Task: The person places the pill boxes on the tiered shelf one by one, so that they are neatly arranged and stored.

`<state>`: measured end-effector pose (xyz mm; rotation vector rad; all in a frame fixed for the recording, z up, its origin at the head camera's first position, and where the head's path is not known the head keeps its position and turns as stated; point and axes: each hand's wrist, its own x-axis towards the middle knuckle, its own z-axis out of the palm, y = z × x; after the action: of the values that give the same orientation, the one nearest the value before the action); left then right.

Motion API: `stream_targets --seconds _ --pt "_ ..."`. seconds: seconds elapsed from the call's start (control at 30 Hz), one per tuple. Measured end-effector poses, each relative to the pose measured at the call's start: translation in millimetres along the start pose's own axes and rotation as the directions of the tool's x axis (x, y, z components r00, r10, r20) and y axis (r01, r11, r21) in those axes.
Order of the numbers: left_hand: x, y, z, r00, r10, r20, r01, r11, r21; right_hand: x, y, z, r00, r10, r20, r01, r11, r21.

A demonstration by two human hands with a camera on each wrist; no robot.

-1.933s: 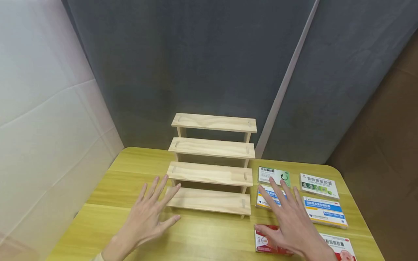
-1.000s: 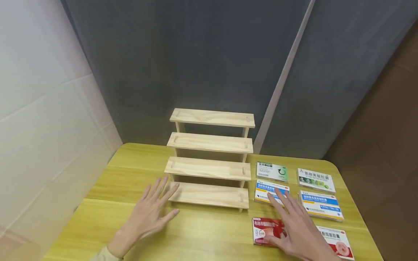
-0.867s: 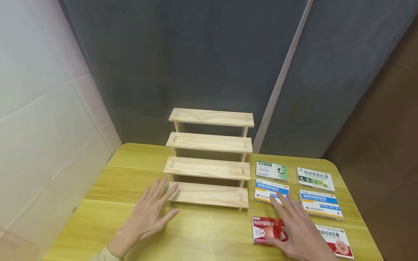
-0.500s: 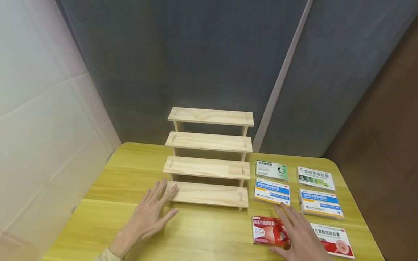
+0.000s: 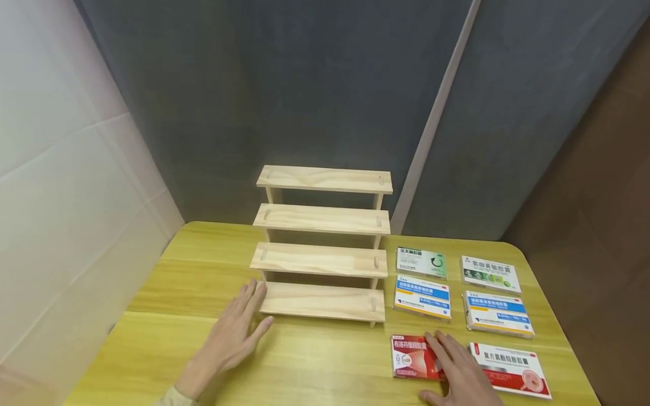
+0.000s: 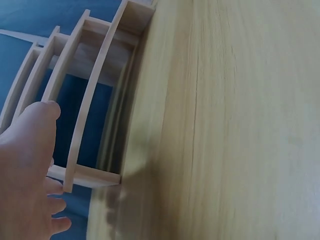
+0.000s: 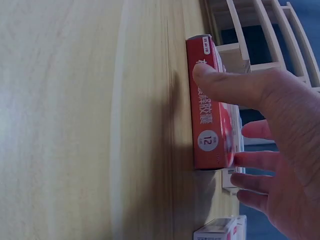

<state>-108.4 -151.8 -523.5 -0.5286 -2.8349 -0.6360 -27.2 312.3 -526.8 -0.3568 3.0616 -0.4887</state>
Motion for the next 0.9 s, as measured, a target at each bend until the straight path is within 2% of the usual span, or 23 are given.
stream_targets --seconds 0.07,0.2,0.27,0.43,0.57,0.67,0.8,0.9 --pt "1.3 -0.9 1.5 1.000 -0.018 -0.002 0.018 1.000 -0.024 0 1 1 1.000 0.005 0.006 -0.005 1.000 0.008" --pt "5.6 -2.9 4.0 0.999 -0.044 -0.009 0.043 0.996 -0.072 2 2 0 0.994 0.075 0.082 -0.079 0.996 0.044" --pt "7.6 -4.1 5.5 0.998 -0.060 -0.008 0.059 0.992 -0.108 4 2 0 0.980 0.128 0.149 -0.138 0.989 0.060" --pt "12.1 -8.2 11.4 0.993 -0.114 0.010 0.114 0.971 -0.211 8 5 0 0.953 0.202 0.226 -0.227 0.969 0.093" --pt "15.2 -11.7 17.2 0.985 -0.170 0.030 0.171 0.938 -0.302 5 7 2 0.963 0.198 0.184 -0.222 0.967 0.122" --pt "16.6 -14.2 21.1 0.976 -0.213 0.043 0.212 0.893 -0.396 1 8 5 0.976 0.180 0.123 -0.196 0.972 0.132" --pt "17.4 -16.7 24.7 0.967 -0.253 0.037 0.237 0.832 -0.501 -2 11 9 0.982 0.176 0.071 -0.185 0.971 0.151" --pt "17.6 -16.9 26.3 0.960 -0.278 0.028 0.249 0.806 -0.538 -6 12 13 0.985 0.173 0.024 -0.175 0.972 0.159"
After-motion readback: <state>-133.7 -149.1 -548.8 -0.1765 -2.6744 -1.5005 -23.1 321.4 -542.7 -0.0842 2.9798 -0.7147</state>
